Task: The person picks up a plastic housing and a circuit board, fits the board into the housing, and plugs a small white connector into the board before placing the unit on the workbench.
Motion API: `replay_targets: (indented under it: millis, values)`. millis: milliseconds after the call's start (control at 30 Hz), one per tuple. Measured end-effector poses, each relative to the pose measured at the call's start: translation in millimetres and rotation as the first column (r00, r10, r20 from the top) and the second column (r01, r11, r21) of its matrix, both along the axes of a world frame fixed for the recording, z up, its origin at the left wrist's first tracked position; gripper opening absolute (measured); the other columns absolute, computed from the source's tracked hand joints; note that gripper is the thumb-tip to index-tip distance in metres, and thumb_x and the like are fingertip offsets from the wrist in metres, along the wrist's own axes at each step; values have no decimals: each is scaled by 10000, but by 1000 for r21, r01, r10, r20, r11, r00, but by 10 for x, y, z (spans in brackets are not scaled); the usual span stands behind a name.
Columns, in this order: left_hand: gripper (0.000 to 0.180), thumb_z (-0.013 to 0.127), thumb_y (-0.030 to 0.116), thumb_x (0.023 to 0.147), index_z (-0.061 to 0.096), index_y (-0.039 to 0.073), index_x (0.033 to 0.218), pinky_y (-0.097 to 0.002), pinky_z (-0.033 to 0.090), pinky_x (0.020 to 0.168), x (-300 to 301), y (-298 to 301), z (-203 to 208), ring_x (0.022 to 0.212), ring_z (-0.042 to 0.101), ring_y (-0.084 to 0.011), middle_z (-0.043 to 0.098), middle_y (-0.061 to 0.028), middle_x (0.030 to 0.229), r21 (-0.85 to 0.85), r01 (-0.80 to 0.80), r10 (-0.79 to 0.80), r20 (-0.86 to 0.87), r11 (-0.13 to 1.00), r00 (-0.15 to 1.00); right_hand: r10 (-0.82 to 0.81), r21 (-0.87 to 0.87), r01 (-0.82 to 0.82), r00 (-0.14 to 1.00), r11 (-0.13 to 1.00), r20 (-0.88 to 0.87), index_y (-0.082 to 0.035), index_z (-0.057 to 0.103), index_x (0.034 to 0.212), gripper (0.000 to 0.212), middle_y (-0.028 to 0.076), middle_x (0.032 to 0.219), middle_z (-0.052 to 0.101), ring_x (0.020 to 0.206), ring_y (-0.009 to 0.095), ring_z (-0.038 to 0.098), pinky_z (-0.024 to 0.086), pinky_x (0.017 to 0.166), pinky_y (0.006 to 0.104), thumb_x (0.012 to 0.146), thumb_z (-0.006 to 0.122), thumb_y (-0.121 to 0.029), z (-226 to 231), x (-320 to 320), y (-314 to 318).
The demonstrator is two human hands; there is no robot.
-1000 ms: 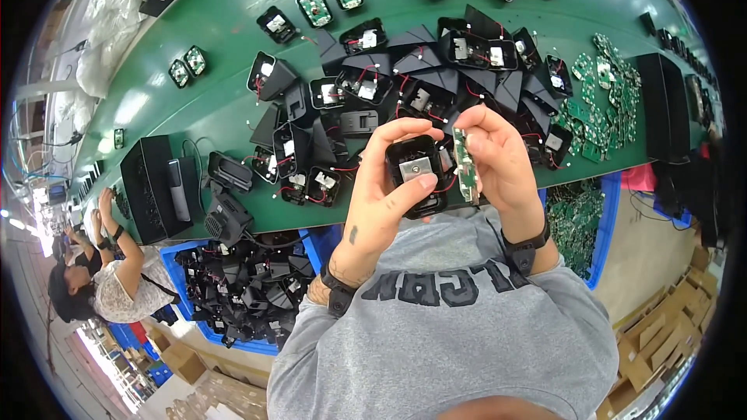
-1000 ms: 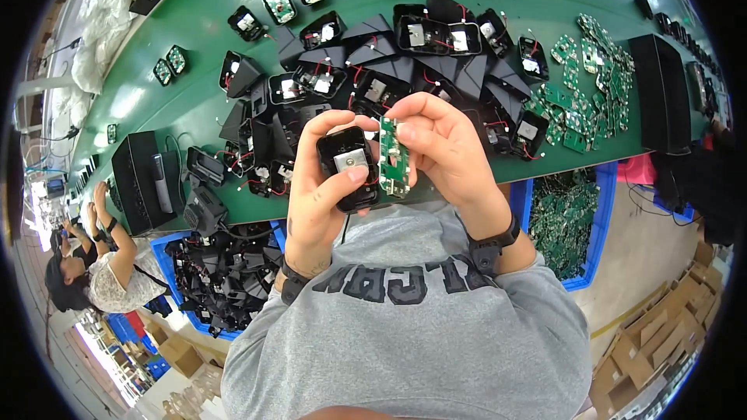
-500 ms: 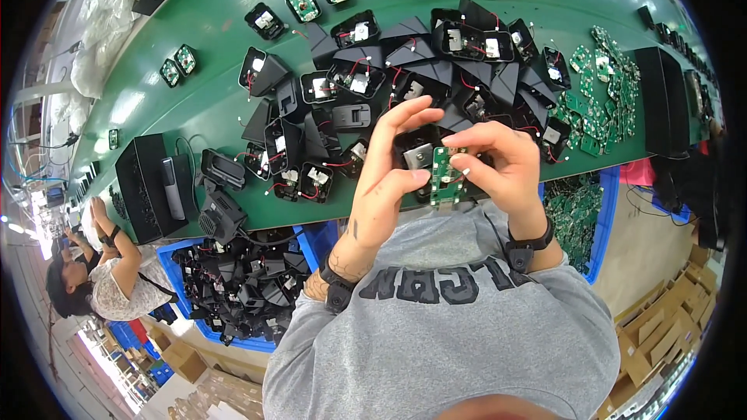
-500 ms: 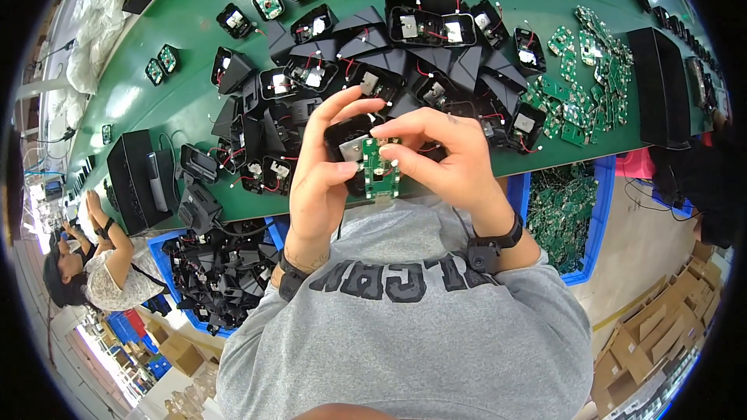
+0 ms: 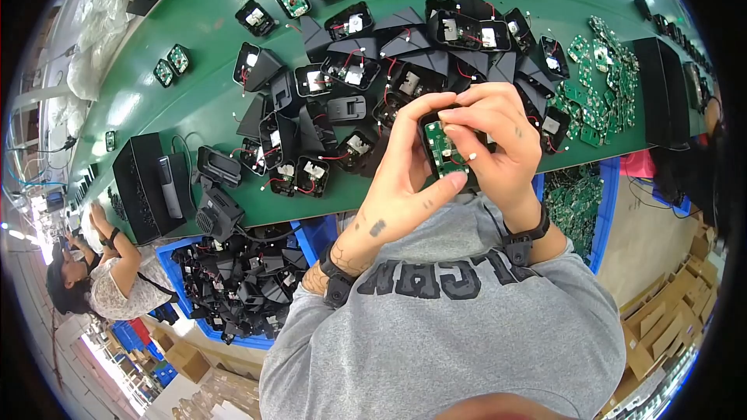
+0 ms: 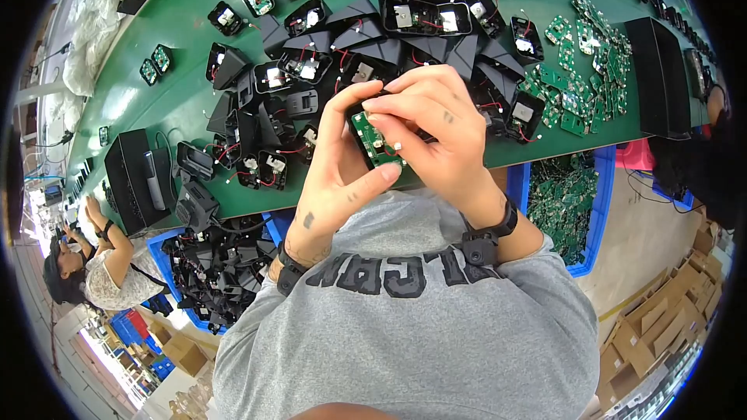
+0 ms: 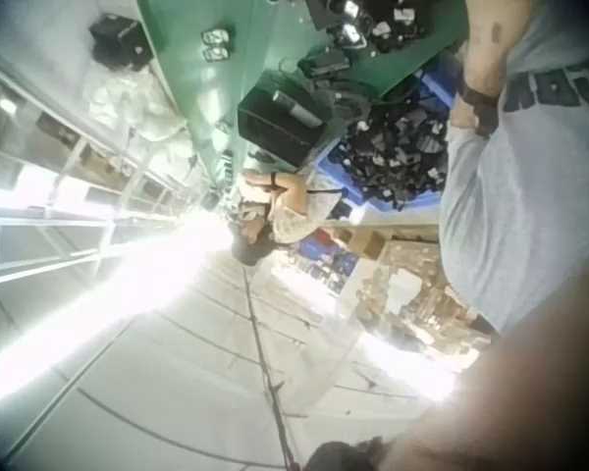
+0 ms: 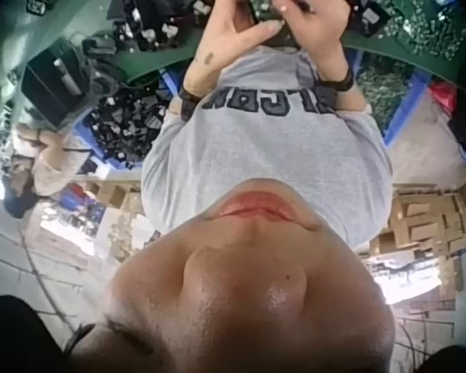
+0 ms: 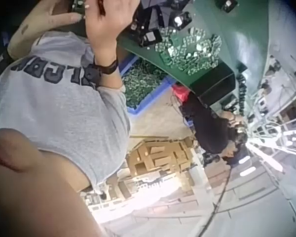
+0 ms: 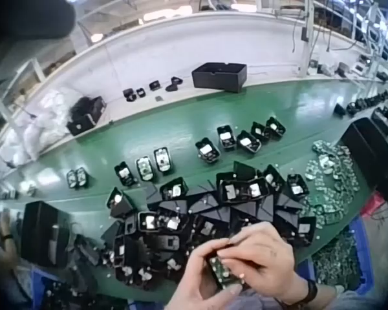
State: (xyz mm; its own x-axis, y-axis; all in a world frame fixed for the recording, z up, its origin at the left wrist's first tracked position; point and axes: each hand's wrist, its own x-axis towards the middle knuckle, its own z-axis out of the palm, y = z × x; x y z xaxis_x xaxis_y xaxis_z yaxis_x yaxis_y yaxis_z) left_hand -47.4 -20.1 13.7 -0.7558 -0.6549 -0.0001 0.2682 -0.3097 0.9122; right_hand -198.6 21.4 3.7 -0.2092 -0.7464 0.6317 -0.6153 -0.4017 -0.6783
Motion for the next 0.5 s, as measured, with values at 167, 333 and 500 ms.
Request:
replay_targets:
  millis: [167, 333, 500]
  values:
    - [727, 640, 17, 838, 242, 61, 1445, -306, 366, 1001, -1, 4, 59, 1140, 439, -137, 398, -59, 1285, 53, -14, 15, -10, 998, 1000, -27, -6, 27, 1000, 1000, 1, -45, 677, 936, 255, 72, 938, 627, 973, 249, 573, 470, 797, 350, 688, 735, -39, 11, -11, 2]
    - [711, 549, -61, 870, 209, 66, 1481, -308, 343, 1036, 9, 20, -6, 1242, 402, -160, 361, -72, 1396, 80, -6, 8, -17, 997, 1000, 125, 308, -432, 727, 848, 675, 39, 484, 1271, 563, 123, 1246, 540, 1185, 213, 507, 417, 995, 352, 770, 716, -74, 12, -56, 80]
    - [680, 494, -77, 888, 210, 78, 1485, -291, 375, 1014, -5, 27, -24, 1306, 344, -172, 286, -82, 1473, -46, 47, -42, 112, 998, 993, 54, 356, -547, 596, 758, 801, 48, 472, 1296, 568, 106, 1200, 579, 1072, 168, 569, 458, 931, 318, 789, 710, -41, 51, -87, 120]
